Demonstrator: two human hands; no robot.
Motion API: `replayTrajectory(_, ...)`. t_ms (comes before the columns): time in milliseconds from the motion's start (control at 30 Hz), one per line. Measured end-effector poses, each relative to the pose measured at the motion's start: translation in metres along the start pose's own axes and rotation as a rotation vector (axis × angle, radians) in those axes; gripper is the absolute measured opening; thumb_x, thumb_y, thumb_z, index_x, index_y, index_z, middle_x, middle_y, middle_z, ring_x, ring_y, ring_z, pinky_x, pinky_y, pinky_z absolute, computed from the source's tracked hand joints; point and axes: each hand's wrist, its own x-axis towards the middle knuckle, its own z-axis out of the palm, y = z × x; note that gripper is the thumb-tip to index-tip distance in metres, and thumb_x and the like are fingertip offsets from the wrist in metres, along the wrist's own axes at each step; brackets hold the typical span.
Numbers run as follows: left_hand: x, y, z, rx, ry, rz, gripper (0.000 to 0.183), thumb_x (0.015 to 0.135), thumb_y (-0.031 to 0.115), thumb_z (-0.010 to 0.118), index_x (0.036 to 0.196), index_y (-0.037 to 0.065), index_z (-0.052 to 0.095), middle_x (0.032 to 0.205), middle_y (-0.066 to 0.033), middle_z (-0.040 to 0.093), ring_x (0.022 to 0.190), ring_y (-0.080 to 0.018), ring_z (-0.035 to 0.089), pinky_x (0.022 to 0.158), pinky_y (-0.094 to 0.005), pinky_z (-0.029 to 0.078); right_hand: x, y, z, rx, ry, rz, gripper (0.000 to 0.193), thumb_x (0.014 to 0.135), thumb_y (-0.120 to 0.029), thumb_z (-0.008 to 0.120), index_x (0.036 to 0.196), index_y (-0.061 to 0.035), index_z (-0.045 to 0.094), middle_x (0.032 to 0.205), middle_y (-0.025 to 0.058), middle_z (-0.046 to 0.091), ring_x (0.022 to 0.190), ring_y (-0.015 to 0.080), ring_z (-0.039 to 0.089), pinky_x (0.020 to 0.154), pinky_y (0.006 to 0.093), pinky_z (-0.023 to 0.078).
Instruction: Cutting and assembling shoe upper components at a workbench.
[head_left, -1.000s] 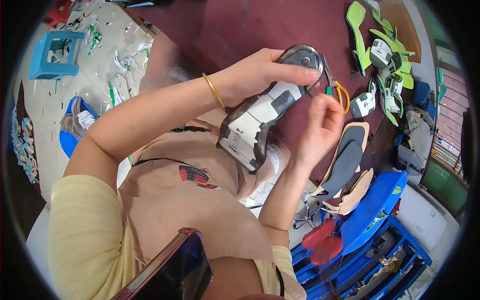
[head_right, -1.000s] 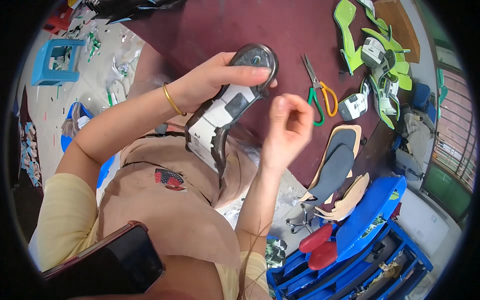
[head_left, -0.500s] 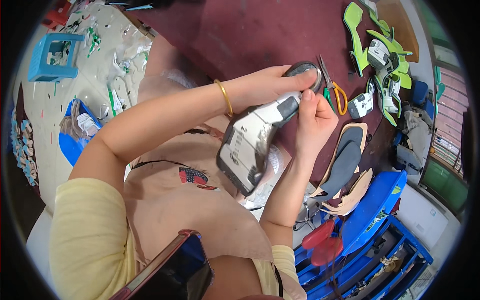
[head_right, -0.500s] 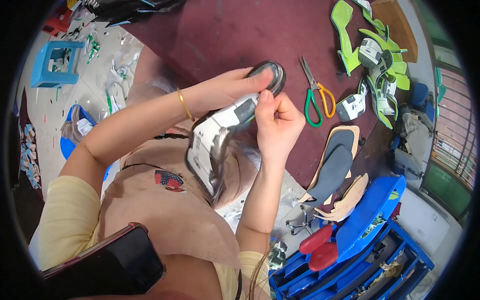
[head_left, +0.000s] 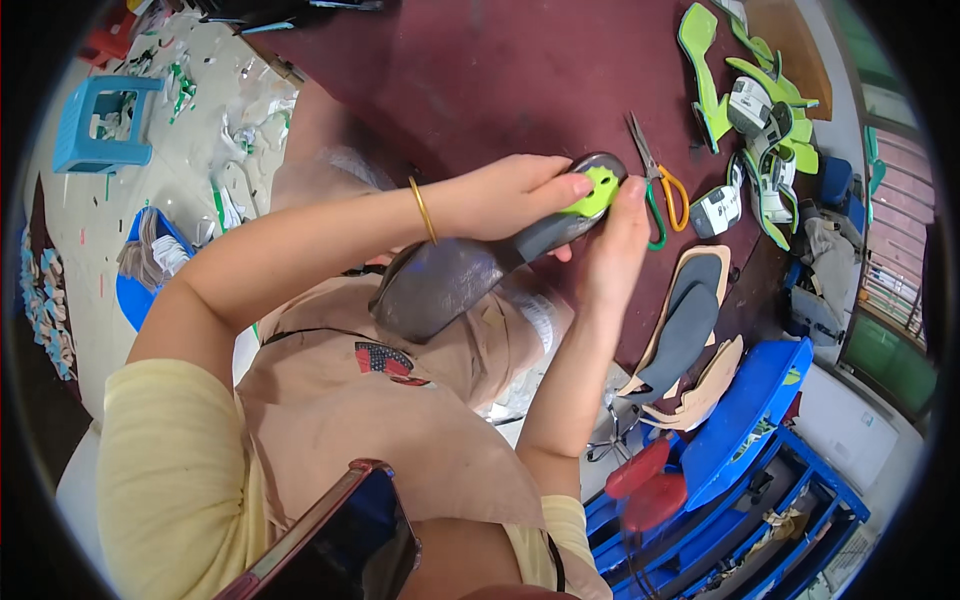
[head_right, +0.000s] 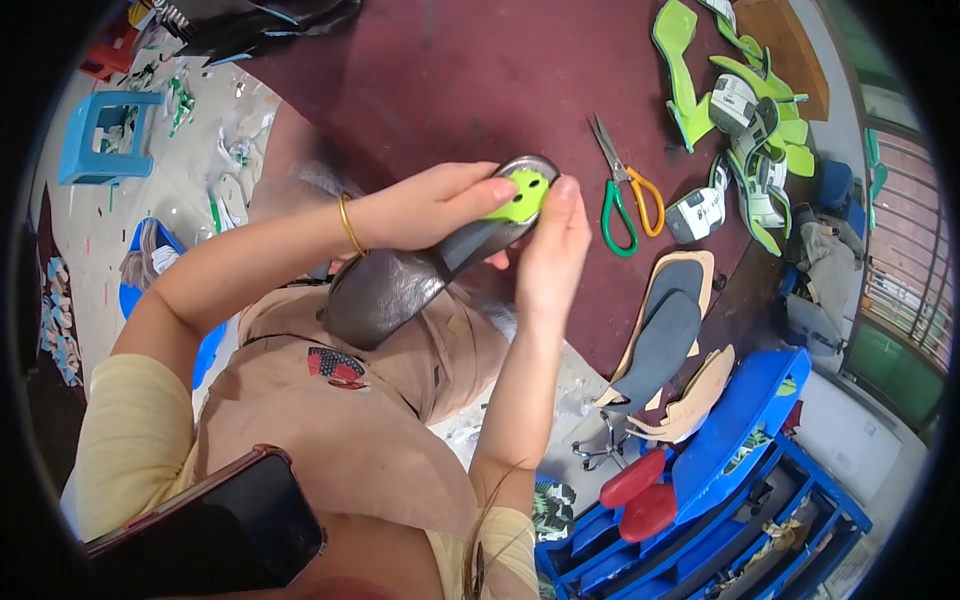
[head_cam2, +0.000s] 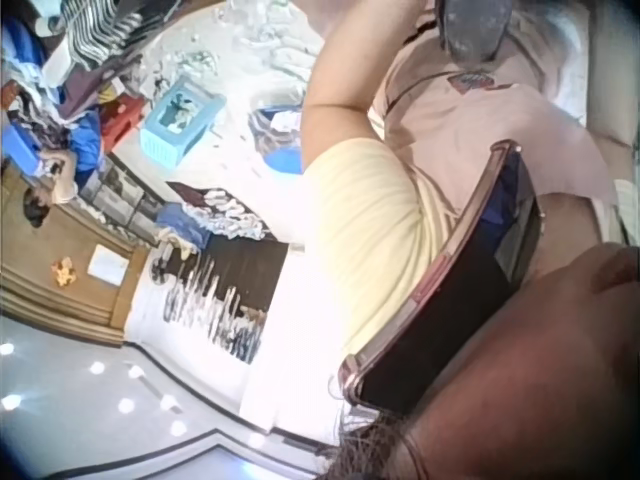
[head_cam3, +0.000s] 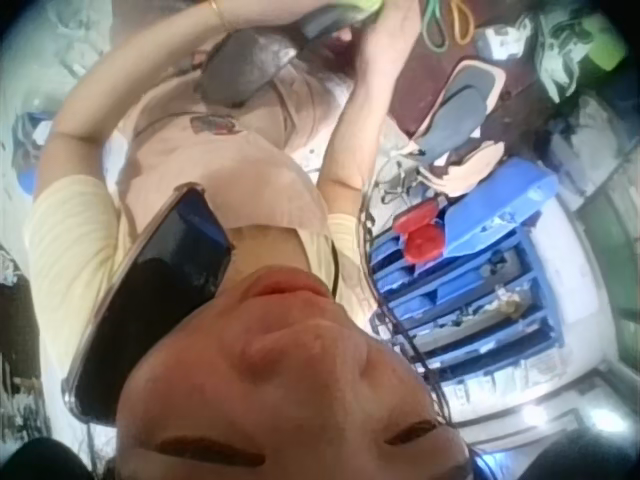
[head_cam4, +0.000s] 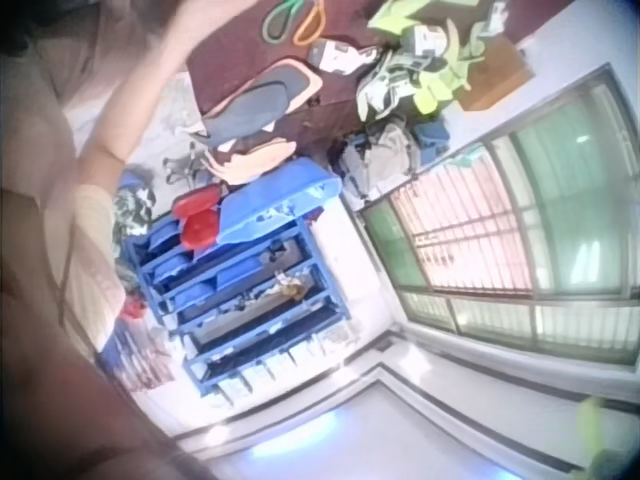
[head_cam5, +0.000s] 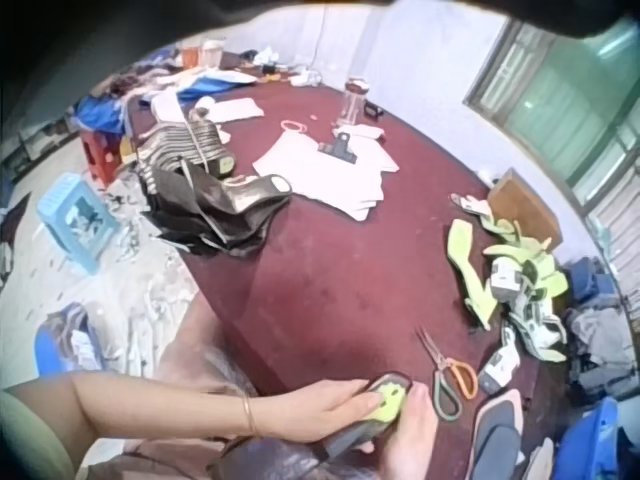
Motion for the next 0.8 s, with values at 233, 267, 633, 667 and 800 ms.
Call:
replayTrajectory(233, 0.006, 0.004, 0.004, 0.023, -0.138, -0.048, 0.037, 0.099, 0.03, 0.038, 0.111, -0.003, 0.051, 0.092, -0.0088, 0.063, 0.081, -0.0133, 0.062, 0.073, -0.0271, 0.049, -0.001, 0.001, 0.011, 0.474, -0.081, -0.116, 0.045, 0.096, -0.042, 0.041, 0.119, -0.0039, 0.047, 0.108, 0.0177, 0.058, 0.097, 0.0264, 0.059, 0.086, 0.0341, 0.046)
replayTrajectory(267, 0.008, 0.005, 0.006, 0.059, -0.177, -0.022, 0.038, 0.099, 0.03, 0.038, 0.112, -0.003, 0.051, 0.093, -0.009, 0.063, 0.083, -0.0137, 0.062, 0.075, -0.0276, 0.049, -0.001, -0.005, 0.01, 0.534, -0.134, -0.104, 0.05, 0.094, -0.046, 0.042, 0.12, -0.0037, 0.048, 0.111, 0.0221, 0.058, 0.106, 0.0346, 0.057, 0.093, 0.0412, 0.044)
replayTrajectory(633, -0.01, -0.001, -0.001, 0.598, 0.013, 0.372, 0.031, 0.077, 0.022, 0.073, 0.088, 0.003, 0.05, 0.078, -0.0116, 0.061, 0.068, -0.0274, 0.062, 0.06, -0.0338, 0.048, 0.008, 0.002, -0.029, 0.715, -0.124, -0.039, 0.036, 0.096, -0.038, 0.043, 0.101, -0.004, 0.054, 0.096, 0.0188, 0.063, 0.092, 0.0331, 0.063, 0.082, 0.0412, 0.05)
replayTrajectory(667, -0.01, -0.001, -0.001, 0.669, 0.031, 0.419, 0.028, 0.078, 0.022, 0.071, 0.086, 0.004, 0.051, 0.077, -0.0121, 0.06, 0.067, -0.0285, 0.061, 0.059, -0.0346, 0.047, 0.008, 0.003, -0.031, 0.755, -0.129, -0.013, 0.036, 0.096, -0.038, 0.043, 0.1, -0.0039, 0.054, 0.096, 0.0187, 0.063, 0.092, 0.0334, 0.063, 0.082, 0.0413, 0.05)
replayTrajectory(800, -0.001, 0.001, 0.005, 0.665, 0.146, 0.529, 0.025, 0.085, 0.025, 0.064, 0.079, 0.004, 0.053, 0.065, -0.0103, 0.053, 0.061, -0.0243, 0.058, 0.054, -0.0336, 0.042, 0.0, 0.005, -0.032, 0.749, -0.112, -0.014, 0.036, 0.096, -0.038, 0.043, 0.1, -0.0048, 0.055, 0.095, 0.0182, 0.064, 0.091, 0.033, 0.064, 0.088, 0.0426, 0.048)
